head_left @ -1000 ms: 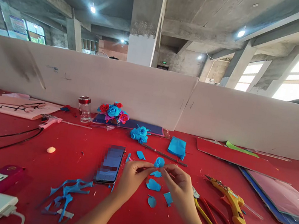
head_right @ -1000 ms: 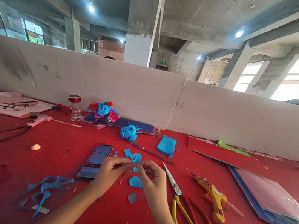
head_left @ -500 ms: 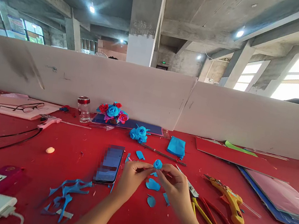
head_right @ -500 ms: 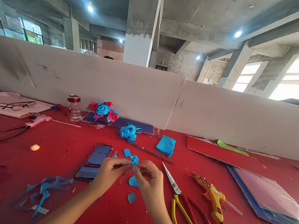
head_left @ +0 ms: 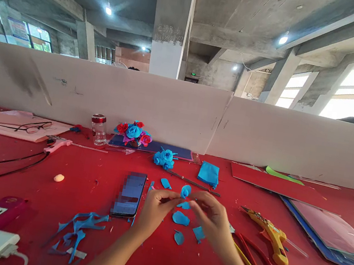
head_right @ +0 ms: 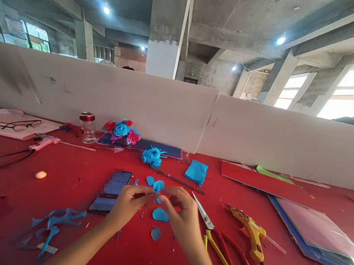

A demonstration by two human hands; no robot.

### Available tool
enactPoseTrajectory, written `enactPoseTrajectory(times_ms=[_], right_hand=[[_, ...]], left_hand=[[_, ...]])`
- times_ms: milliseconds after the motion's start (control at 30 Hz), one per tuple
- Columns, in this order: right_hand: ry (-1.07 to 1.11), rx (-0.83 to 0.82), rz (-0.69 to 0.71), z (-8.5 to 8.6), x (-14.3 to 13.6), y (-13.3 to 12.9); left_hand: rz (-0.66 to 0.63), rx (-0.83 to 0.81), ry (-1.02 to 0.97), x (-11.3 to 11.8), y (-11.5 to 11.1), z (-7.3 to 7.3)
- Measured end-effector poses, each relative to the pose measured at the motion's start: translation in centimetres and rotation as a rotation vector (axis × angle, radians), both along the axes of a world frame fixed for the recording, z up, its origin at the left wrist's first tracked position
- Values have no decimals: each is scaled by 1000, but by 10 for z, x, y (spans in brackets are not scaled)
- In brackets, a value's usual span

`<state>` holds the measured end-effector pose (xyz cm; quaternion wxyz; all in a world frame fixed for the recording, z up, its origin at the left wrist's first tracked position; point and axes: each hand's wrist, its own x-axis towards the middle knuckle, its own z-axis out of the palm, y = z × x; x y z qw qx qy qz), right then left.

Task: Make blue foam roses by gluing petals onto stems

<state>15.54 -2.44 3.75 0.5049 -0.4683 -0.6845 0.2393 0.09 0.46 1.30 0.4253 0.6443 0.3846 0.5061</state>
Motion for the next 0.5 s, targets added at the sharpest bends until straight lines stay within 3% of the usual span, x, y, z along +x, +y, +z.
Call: enactPoseTrajectory(times_ms=[100,200,267,300,367,500], right_hand=[[-123,27,-218,3,46,-3],[-322,-22,-803,-13,115,-14],[-512,-222,-1030,-32,159,-24],[-541,-368,-1077,-41,177,-29],[-501,-660,-948,-54,203,-37],[-394,-675,-753,-63,218,-40]], left_hand=[[28,2,-8,0,1,1],[42,-8,-34,1,2,1],[37,-50,-63,1,2,0],[31,-80,-84,2,3,0],[15,-132,-123,2,3,-1],[-21,-165,-134,2,3,-3]])
